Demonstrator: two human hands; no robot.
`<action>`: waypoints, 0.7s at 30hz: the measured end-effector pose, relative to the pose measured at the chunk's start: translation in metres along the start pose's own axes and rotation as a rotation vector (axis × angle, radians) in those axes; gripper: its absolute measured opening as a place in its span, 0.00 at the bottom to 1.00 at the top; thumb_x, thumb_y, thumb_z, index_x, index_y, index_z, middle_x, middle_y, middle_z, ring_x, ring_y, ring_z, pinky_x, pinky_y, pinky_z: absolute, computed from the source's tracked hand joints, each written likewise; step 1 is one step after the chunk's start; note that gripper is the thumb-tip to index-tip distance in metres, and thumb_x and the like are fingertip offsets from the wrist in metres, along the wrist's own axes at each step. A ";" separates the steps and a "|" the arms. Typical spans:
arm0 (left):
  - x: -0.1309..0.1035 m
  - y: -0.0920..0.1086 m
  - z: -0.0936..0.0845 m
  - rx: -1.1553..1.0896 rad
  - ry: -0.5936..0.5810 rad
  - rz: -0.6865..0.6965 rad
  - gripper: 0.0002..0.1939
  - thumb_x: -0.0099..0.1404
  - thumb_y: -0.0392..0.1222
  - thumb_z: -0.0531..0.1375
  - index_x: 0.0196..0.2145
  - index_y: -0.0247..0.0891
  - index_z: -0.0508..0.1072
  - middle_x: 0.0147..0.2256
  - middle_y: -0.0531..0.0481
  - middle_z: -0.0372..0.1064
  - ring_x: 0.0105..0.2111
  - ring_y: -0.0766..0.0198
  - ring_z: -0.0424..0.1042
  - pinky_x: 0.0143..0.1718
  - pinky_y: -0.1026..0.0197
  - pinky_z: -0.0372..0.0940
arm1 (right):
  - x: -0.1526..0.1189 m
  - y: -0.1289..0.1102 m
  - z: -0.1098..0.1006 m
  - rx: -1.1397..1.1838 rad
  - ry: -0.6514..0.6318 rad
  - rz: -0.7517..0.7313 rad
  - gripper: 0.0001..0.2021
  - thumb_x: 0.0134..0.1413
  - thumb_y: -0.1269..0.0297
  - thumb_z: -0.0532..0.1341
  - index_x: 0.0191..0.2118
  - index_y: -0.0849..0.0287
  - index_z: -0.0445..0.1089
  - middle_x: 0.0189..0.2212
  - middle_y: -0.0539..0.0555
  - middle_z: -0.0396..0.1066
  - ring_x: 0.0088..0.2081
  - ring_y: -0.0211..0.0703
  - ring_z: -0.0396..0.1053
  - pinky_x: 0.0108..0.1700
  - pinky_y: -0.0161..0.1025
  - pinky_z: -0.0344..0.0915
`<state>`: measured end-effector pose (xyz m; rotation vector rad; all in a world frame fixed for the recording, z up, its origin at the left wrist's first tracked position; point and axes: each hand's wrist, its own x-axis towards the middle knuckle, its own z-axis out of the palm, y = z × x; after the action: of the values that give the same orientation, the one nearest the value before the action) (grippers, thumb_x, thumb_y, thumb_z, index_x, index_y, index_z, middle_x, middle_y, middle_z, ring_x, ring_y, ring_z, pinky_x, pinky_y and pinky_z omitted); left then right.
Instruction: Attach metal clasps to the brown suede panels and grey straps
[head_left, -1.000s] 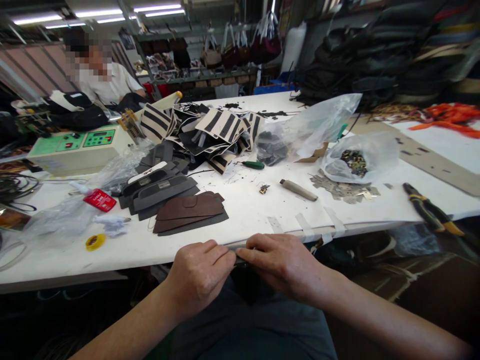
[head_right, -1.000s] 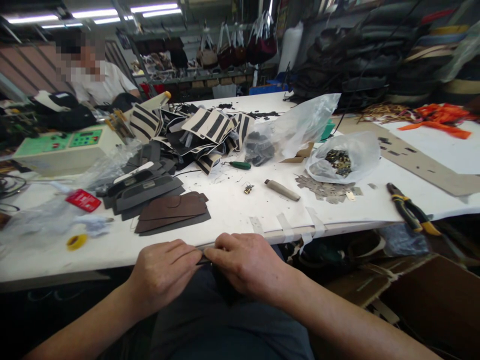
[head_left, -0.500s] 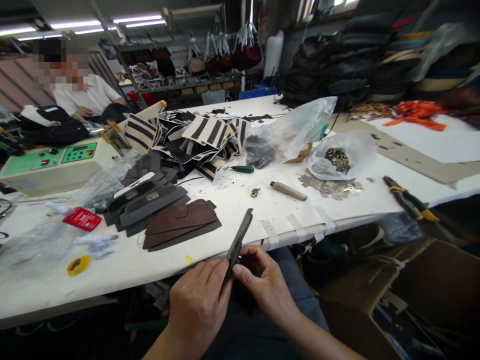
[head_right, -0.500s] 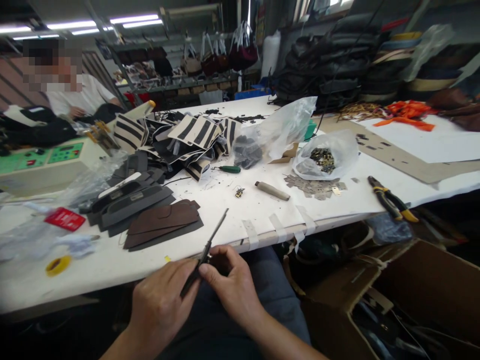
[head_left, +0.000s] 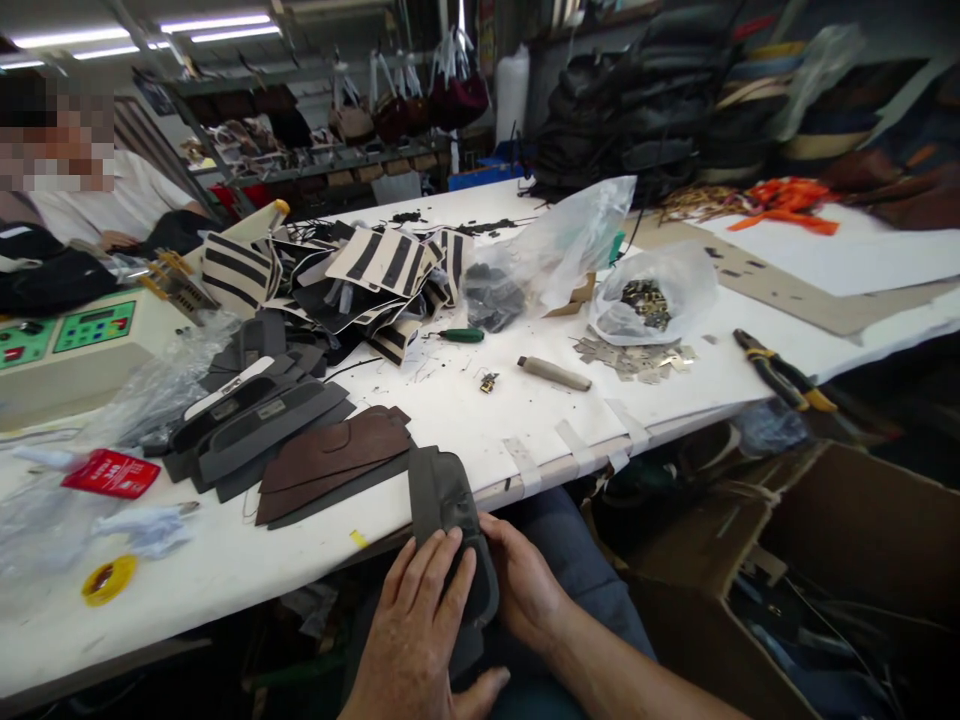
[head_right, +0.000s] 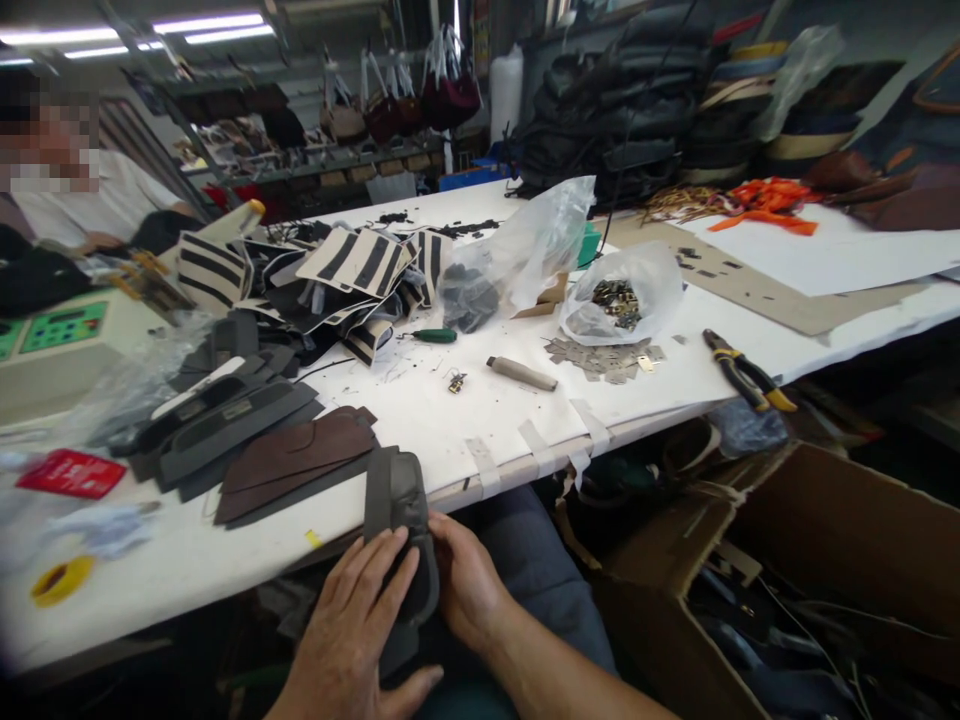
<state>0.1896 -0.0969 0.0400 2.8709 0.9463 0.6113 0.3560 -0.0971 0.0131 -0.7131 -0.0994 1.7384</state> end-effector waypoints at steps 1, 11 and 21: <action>0.000 -0.002 0.004 0.011 -0.018 -0.017 0.42 0.63 0.54 0.66 0.69 0.32 0.63 0.69 0.32 0.59 0.68 0.38 0.59 0.67 0.36 0.58 | 0.003 -0.001 -0.001 -0.001 0.013 -0.004 0.12 0.55 0.58 0.68 0.41 0.60 0.78 0.37 0.55 0.81 0.44 0.50 0.76 0.51 0.44 0.69; 0.001 -0.013 0.022 0.004 -0.106 -0.057 0.43 0.64 0.56 0.66 0.70 0.38 0.61 0.72 0.33 0.53 0.70 0.38 0.57 0.66 0.36 0.58 | 0.008 0.002 -0.014 0.014 0.099 0.013 0.12 0.57 0.58 0.70 0.40 0.63 0.81 0.38 0.57 0.82 0.43 0.50 0.78 0.50 0.43 0.70; 0.001 -0.038 0.052 0.033 -0.054 0.067 0.41 0.59 0.62 0.67 0.64 0.37 0.69 0.71 0.30 0.54 0.70 0.34 0.55 0.68 0.35 0.53 | 0.017 0.001 -0.037 -0.253 0.229 0.012 0.17 0.52 0.51 0.72 0.37 0.63 0.79 0.28 0.54 0.79 0.27 0.41 0.74 0.32 0.35 0.66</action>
<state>0.1890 -0.0618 -0.0139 2.9424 0.8647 0.5248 0.3718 -0.0934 -0.0246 -1.0953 -0.1596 1.6595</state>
